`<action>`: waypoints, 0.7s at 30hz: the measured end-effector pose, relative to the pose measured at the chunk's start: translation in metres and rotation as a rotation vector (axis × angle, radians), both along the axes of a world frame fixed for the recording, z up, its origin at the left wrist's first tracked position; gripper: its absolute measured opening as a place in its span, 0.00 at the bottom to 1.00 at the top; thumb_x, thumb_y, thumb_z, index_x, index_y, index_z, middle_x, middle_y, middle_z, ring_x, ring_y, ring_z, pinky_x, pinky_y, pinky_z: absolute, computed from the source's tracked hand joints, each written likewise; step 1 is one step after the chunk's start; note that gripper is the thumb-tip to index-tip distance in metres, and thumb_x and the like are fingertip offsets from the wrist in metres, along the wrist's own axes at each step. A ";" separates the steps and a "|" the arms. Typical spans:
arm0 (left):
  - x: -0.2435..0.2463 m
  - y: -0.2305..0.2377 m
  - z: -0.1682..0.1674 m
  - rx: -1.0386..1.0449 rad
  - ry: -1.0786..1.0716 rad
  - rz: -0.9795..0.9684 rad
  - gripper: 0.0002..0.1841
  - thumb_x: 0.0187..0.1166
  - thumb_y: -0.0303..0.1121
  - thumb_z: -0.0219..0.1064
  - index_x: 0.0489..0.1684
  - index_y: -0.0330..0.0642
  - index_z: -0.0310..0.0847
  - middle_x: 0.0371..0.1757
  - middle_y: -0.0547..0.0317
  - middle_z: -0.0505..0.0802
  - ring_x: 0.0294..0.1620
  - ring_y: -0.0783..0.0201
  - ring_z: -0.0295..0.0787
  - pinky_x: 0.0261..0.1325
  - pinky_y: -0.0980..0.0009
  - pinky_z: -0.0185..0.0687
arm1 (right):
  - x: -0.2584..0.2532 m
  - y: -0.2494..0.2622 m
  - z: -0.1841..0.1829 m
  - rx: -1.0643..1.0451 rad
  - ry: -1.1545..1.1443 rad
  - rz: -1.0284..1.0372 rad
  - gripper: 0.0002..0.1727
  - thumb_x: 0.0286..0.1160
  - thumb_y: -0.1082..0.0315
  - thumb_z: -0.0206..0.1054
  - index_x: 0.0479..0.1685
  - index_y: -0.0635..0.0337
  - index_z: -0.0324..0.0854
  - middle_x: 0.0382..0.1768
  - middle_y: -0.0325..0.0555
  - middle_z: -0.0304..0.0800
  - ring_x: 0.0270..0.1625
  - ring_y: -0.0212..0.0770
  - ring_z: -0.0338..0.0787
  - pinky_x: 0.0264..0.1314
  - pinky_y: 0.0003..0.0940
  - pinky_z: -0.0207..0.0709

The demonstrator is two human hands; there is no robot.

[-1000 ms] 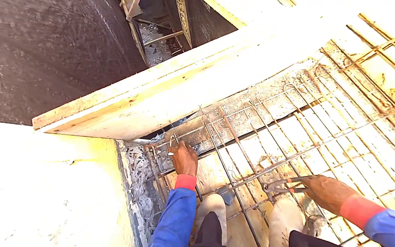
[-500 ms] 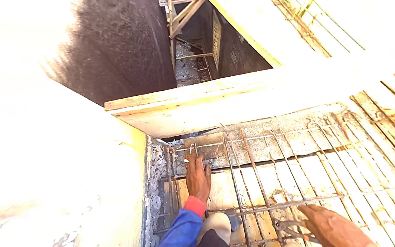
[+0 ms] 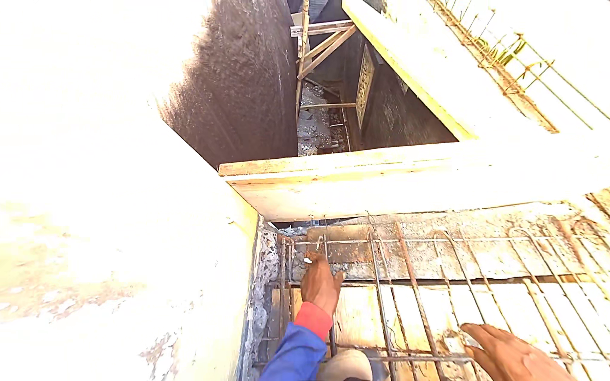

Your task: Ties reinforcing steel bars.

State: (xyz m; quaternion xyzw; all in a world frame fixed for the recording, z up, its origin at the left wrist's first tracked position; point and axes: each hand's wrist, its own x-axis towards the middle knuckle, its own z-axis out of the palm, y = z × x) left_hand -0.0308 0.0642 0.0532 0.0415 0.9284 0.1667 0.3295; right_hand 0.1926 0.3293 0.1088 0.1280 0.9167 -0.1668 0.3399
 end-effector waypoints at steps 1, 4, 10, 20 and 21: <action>0.000 0.001 0.021 0.076 0.120 -0.034 0.25 0.83 0.49 0.66 0.70 0.41 0.81 0.58 0.50 0.93 0.59 0.52 0.92 0.64 0.51 0.85 | -0.003 -0.001 0.002 -0.013 0.021 -0.008 0.26 0.89 0.52 0.56 0.75 0.58 0.80 0.67 0.63 0.87 0.71 0.67 0.86 0.70 0.67 0.78; -0.015 0.007 0.067 0.387 0.858 -0.137 0.14 0.80 0.44 0.70 0.51 0.44 0.92 0.49 0.55 0.95 0.52 0.57 0.94 0.56 0.58 0.91 | -0.013 -0.002 0.008 -0.044 0.072 -0.037 0.27 0.89 0.50 0.56 0.77 0.56 0.79 0.68 0.61 0.87 0.71 0.65 0.86 0.70 0.67 0.78; -0.105 0.003 0.156 0.106 1.013 -0.393 0.51 0.68 0.63 0.76 0.91 0.45 0.61 0.88 0.38 0.69 0.92 0.39 0.57 0.92 0.37 0.45 | -0.014 0.004 0.020 -0.085 0.131 -0.109 0.27 0.89 0.50 0.56 0.78 0.56 0.78 0.69 0.59 0.87 0.71 0.61 0.87 0.74 0.64 0.76; -0.123 -0.001 0.158 0.117 0.891 -0.405 0.29 0.69 0.47 0.82 0.68 0.45 0.86 0.63 0.49 0.92 0.68 0.48 0.86 0.75 0.47 0.75 | 0.037 0.011 0.002 -0.136 0.099 -0.240 0.28 0.89 0.50 0.55 0.78 0.59 0.77 0.64 0.59 0.90 0.67 0.62 0.90 0.71 0.68 0.77; -0.119 -0.002 0.157 0.129 0.894 -0.404 0.29 0.69 0.46 0.82 0.69 0.44 0.86 0.64 0.48 0.92 0.68 0.47 0.86 0.75 0.47 0.75 | 0.042 0.010 0.000 -0.143 0.084 -0.254 0.28 0.89 0.50 0.55 0.78 0.58 0.77 0.65 0.59 0.90 0.67 0.61 0.89 0.72 0.67 0.76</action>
